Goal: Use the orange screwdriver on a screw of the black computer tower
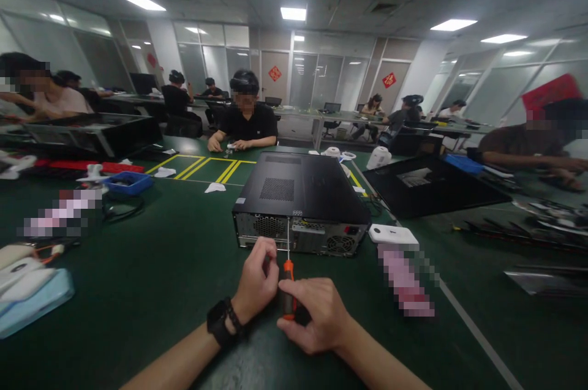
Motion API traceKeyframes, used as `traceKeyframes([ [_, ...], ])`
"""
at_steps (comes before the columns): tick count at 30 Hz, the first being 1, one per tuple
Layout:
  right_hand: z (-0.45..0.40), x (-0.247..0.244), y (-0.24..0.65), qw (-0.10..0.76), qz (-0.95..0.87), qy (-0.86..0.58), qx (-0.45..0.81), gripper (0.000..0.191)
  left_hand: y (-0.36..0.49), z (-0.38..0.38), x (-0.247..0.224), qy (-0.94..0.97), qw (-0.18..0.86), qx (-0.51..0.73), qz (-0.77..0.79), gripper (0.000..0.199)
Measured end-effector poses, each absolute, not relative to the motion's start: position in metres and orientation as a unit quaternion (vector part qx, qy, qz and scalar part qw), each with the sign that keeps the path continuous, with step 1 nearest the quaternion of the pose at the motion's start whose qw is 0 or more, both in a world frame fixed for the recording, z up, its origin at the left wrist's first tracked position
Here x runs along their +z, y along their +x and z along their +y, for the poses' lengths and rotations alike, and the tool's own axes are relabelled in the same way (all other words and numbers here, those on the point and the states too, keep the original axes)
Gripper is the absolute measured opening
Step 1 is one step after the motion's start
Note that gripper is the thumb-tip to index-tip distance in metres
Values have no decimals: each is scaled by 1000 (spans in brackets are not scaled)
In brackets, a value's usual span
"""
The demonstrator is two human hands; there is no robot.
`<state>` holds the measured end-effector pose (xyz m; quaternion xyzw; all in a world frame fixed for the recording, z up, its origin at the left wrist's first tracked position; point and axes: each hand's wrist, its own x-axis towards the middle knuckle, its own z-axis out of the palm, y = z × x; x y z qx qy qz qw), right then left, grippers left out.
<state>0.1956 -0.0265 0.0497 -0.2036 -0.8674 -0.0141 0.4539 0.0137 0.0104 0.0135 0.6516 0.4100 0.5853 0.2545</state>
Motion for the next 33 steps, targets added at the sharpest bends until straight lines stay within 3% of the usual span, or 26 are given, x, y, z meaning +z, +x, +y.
traceKeyframes([
  [2, -23, 50, 191, 462, -864, -200, -11, 41, 12, 17, 21, 615, 345, 568, 424, 2],
  [5, -21, 50, 186, 488, -848, -206, -10, 42, 10, 27, 25, 572, 509, 506, 398, 30],
  [8, -24, 44, 182, 496, -840, -219, -4, 42, 9, 28, 23, 517, 609, 481, 361, 54],
  [12, -32, 35, 178, 480, -844, -239, 18, 33, 14, 13, 26, 444, 702, 456, 320, 67],
  [21, -41, 34, 186, 439, -847, -295, 54, 44, 15, 17, 23, 315, 816, 403, 269, 62],
  [25, -45, 33, 190, 427, -840, -326, 79, 43, 7, 16, 27, 306, 822, 412, 247, 44],
  [28, -45, 36, 188, 436, -843, -298, 102, 34, 3, 12, 33, 316, 832, 397, 224, 35],
  [33, -38, 41, 184, 459, -850, -238, 102, 37, 4, 10, 36, 313, 860, 359, 185, 40],
])
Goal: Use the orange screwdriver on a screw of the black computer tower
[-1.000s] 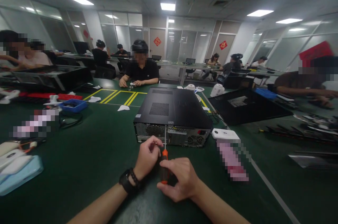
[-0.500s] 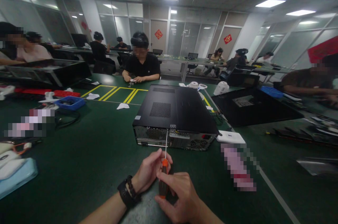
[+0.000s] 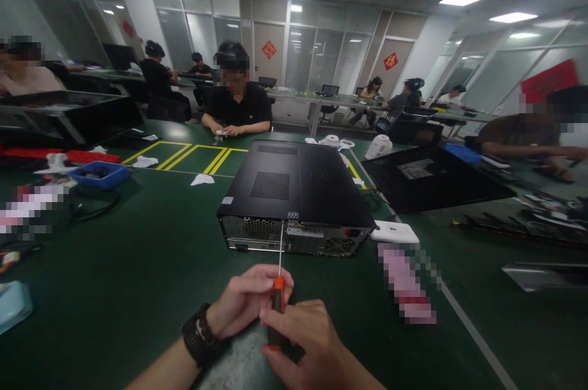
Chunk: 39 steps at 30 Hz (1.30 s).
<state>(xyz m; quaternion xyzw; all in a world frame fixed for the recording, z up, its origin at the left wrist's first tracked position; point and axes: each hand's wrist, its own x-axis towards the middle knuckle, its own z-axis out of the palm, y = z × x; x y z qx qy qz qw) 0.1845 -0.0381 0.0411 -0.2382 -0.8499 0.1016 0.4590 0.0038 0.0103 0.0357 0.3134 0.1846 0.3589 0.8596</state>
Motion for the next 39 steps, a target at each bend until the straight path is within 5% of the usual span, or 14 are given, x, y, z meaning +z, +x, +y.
traceKeyframes([
  [7, -38, 35, 190, 445, -848, -244, 156, 31, 2, 12, 32, 327, 859, 359, 158, 36],
  [15, -45, 55, 199, 373, -854, -283, 228, 62, 6, 12, 31, 331, 853, 378, 140, 32],
  [31, -31, 47, 195, 413, -857, -223, 215, 42, 7, 10, 30, 314, 860, 377, 141, 33],
  [39, -35, 40, 198, 416, -848, -247, 219, 53, 5, 11, 26, 308, 867, 372, 126, 32],
])
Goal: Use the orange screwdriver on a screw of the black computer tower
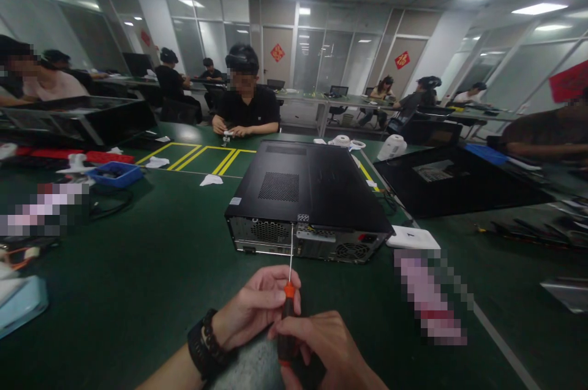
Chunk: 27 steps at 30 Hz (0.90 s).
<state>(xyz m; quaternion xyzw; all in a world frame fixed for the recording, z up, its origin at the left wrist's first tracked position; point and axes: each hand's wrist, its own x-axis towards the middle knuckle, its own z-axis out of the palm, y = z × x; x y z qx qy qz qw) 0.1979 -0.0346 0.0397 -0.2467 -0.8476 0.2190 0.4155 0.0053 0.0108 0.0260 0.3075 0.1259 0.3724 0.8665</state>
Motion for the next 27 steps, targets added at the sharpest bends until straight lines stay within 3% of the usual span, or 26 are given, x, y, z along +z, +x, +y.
traceKeyframes([
  [5, -34, 40, 205, 384, -855, -236, 258, 63, 7, 8, 25, 315, 856, 386, 139, 31],
  [10, -25, 44, 201, 375, -881, -179, 225, 44, 13, 6, 28, 315, 850, 404, 125, 40],
  [14, -23, 48, 198, 384, -887, -204, 156, 33, 12, 7, 30, 308, 855, 401, 118, 31],
  [21, -28, 30, 204, 418, -850, -222, 230, 51, 4, 8, 29, 293, 878, 365, 97, 36],
  [27, -31, 38, 204, 400, -857, -252, 206, 47, 9, 7, 28, 299, 869, 381, 106, 29],
])
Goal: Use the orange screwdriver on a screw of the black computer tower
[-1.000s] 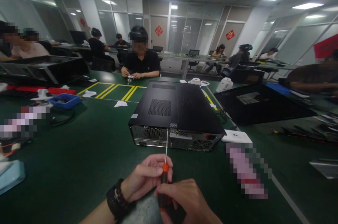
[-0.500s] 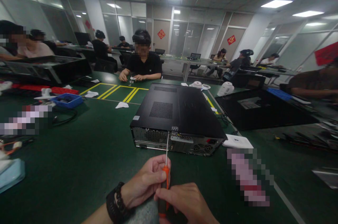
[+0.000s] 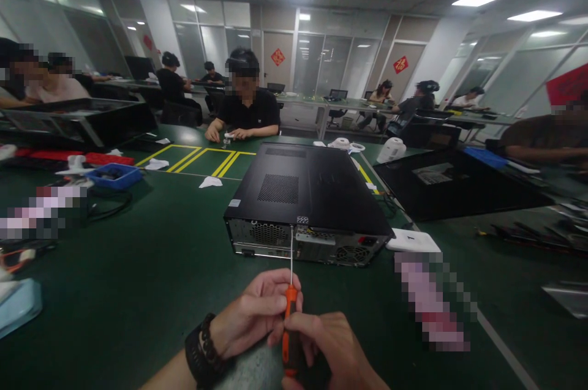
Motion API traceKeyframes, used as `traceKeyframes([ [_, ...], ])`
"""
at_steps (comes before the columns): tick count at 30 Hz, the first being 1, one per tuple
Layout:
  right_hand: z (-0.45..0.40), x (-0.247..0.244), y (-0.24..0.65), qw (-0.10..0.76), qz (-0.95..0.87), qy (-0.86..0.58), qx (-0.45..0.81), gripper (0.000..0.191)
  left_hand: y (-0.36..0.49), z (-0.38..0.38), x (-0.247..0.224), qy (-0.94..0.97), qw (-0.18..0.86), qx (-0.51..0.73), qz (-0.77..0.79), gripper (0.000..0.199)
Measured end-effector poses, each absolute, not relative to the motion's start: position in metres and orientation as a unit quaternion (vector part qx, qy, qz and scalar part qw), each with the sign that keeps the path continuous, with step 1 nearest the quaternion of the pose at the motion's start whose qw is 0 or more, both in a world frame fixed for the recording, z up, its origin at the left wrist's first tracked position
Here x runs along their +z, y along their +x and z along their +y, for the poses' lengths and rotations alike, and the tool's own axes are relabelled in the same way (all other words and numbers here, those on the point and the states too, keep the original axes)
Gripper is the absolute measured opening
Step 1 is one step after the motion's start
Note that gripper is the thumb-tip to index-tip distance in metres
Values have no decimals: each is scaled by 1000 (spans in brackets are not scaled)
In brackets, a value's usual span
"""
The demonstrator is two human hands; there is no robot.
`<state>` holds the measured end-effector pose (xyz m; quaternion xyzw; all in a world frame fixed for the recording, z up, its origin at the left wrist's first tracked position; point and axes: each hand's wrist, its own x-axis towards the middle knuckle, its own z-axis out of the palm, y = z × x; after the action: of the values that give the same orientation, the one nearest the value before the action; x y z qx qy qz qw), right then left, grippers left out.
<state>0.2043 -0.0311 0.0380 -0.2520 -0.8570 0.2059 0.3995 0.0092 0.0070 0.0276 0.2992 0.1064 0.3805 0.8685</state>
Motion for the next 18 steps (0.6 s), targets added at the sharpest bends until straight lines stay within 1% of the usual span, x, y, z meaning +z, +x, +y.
traceKeyframes([
  [4, -27, 47, 204, 401, -875, -207, 176, 34, 12, 7, 28, 309, 857, 394, 127, 30],
  [6, -26, 48, 204, 398, -883, -196, 151, 36, 14, 6, 29, 309, 851, 402, 138, 32],
  [9, -26, 45, 202, 397, -888, -196, 122, 43, 13, 6, 30, 306, 851, 404, 141, 33],
  [11, -28, 43, 202, 401, -882, -211, 132, 43, 12, 5, 31, 304, 856, 395, 135, 32],
  [14, -29, 42, 202, 402, -869, -224, 183, 43, 9, 5, 31, 300, 871, 370, 121, 38],
  [18, -27, 39, 203, 413, -856, -211, 228, 44, 9, 5, 31, 298, 875, 363, 114, 40],
])
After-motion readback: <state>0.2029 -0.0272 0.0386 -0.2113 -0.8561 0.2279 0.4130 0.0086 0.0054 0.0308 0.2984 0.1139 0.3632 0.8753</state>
